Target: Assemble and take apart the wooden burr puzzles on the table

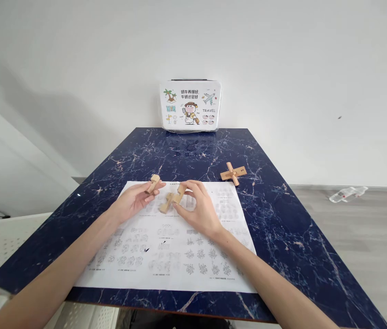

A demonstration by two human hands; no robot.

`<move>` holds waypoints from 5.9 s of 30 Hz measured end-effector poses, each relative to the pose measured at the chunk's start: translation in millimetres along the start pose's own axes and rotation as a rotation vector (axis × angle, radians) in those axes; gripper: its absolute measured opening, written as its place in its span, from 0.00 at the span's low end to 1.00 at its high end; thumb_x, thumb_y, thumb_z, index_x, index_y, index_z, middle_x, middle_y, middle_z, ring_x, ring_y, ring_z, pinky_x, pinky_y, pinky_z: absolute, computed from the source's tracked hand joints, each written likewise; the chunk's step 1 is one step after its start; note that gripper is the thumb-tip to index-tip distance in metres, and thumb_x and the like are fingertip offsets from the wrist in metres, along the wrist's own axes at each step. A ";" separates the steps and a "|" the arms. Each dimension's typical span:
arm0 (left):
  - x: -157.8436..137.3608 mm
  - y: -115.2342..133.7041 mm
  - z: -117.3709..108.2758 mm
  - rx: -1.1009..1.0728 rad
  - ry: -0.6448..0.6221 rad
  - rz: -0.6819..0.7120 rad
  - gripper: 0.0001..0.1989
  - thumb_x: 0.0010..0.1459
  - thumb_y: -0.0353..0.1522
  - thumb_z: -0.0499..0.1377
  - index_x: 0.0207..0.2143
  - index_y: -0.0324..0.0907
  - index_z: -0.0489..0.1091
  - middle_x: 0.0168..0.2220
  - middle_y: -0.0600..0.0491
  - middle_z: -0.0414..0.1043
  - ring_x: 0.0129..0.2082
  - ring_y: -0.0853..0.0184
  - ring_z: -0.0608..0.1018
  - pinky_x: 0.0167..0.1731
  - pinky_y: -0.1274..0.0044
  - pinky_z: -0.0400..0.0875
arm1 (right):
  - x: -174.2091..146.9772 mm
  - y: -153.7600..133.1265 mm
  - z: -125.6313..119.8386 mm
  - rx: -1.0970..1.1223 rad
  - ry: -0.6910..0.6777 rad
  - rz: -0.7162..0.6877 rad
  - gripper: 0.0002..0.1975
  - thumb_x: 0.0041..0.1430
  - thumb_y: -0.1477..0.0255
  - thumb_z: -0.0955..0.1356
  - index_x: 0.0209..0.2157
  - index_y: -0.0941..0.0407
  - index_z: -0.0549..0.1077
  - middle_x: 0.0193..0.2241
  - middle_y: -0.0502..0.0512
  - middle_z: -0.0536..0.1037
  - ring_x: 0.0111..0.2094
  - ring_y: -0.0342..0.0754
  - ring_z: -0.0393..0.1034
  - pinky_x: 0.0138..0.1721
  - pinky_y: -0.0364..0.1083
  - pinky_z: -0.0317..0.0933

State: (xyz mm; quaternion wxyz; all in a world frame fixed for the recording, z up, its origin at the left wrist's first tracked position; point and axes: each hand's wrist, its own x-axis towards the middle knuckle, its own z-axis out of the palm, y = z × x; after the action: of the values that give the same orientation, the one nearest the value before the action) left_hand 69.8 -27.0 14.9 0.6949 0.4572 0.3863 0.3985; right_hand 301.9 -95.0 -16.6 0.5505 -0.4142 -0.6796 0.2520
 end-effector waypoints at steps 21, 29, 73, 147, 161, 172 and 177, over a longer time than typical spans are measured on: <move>-22.0 -11.1 32.7 0.678 -0.244 0.198 0.22 0.72 0.49 0.51 0.54 0.44 0.68 0.31 0.55 0.66 0.27 0.68 0.66 0.30 0.74 0.63 | -5.0 -13.2 -6.8 -0.264 -0.136 -0.229 0.28 0.67 0.76 0.66 0.65 0.46 0.58 0.62 0.62 0.66 0.60 0.61 0.68 0.57 0.63 0.72; -19.6 -14.5 32.9 0.699 -0.282 0.279 0.20 0.73 0.47 0.51 0.39 0.42 0.70 0.28 0.55 0.68 0.27 0.68 0.69 0.32 0.75 0.65 | -4.8 -7.0 -4.0 -0.341 -0.118 -0.292 0.32 0.66 0.78 0.67 0.66 0.45 0.56 0.60 0.60 0.70 0.63 0.62 0.65 0.61 0.66 0.67; -3.9 -18.2 21.7 0.066 -0.026 0.153 0.23 0.69 0.49 0.57 0.51 0.38 0.71 0.38 0.47 0.78 0.20 0.74 0.69 0.20 0.79 0.62 | -8.5 -0.7 -3.3 -0.479 -0.302 -0.233 0.26 0.66 0.69 0.70 0.64 0.47 0.65 0.60 0.60 0.71 0.60 0.63 0.64 0.60 0.66 0.65; -23.5 -8.8 32.6 0.445 -0.112 0.195 0.22 0.69 0.53 0.53 0.52 0.47 0.59 0.25 0.59 0.71 0.18 0.70 0.73 0.21 0.77 0.66 | -0.2 -4.6 -8.7 0.541 -0.477 0.206 0.38 0.53 0.66 0.80 0.63 0.44 0.66 0.55 0.54 0.78 0.54 0.54 0.77 0.60 0.64 0.71; -20.2 -10.8 27.4 0.100 -0.395 -0.067 0.34 0.59 0.37 0.72 0.64 0.46 0.63 0.47 0.42 0.82 0.50 0.56 0.83 0.53 0.64 0.74 | -2.1 -9.7 -4.1 0.110 -0.244 0.023 0.30 0.60 0.66 0.76 0.62 0.46 0.69 0.63 0.60 0.69 0.54 0.54 0.74 0.58 0.60 0.71; -14.6 -6.8 25.1 0.197 -0.004 0.086 0.28 0.61 0.38 0.70 0.59 0.42 0.67 0.50 0.44 0.80 0.41 0.60 0.86 0.44 0.69 0.80 | 6.3 3.1 -12.2 0.383 0.075 0.407 0.17 0.61 0.58 0.74 0.48 0.51 0.78 0.43 0.57 0.84 0.43 0.54 0.81 0.54 0.57 0.72; -15.1 -13.1 27.6 0.221 -0.141 0.064 0.34 0.57 0.33 0.72 0.63 0.44 0.65 0.54 0.43 0.78 0.45 0.56 0.86 0.55 0.58 0.78 | 4.7 -0.3 -10.0 0.453 -0.002 0.395 0.18 0.62 0.57 0.74 0.48 0.51 0.77 0.42 0.56 0.84 0.42 0.53 0.81 0.51 0.56 0.73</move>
State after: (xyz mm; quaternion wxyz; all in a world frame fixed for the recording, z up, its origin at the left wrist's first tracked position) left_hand 91.5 -53.1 13.0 0.6528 0.5699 0.3631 0.3425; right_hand 311.1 -92.3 -11.2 0.5684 -0.4048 -0.5132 0.4997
